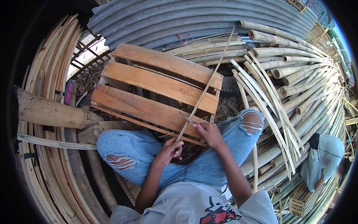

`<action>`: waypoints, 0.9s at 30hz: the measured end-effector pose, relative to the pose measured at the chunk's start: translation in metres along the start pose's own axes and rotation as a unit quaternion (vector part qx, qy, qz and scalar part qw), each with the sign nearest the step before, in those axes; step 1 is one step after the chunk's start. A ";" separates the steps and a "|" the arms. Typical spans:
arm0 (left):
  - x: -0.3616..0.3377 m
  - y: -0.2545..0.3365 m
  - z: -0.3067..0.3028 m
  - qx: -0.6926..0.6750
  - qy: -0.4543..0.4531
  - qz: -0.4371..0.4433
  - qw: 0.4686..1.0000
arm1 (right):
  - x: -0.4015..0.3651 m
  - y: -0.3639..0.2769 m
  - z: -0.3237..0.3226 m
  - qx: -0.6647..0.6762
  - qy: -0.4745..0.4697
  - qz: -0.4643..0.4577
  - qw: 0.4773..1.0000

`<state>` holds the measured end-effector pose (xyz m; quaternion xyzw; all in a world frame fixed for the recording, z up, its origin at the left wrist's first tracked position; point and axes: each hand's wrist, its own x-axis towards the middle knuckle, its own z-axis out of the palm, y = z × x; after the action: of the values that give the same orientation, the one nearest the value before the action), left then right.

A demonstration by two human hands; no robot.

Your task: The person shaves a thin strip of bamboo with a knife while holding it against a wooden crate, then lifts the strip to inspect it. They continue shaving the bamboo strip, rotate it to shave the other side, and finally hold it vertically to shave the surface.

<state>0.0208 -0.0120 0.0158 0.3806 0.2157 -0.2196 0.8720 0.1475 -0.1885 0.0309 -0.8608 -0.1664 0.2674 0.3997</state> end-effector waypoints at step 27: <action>-0.003 -0.006 -0.003 0.085 -0.068 -0.036 0.993 | -0.045 -0.012 0.030 0.013 -0.120 -0.055 0.991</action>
<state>0.0142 -0.0126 0.0122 0.4298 0.1499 -0.2936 0.8406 0.0932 -0.1853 0.0388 -0.8066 -0.2569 0.3485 0.4025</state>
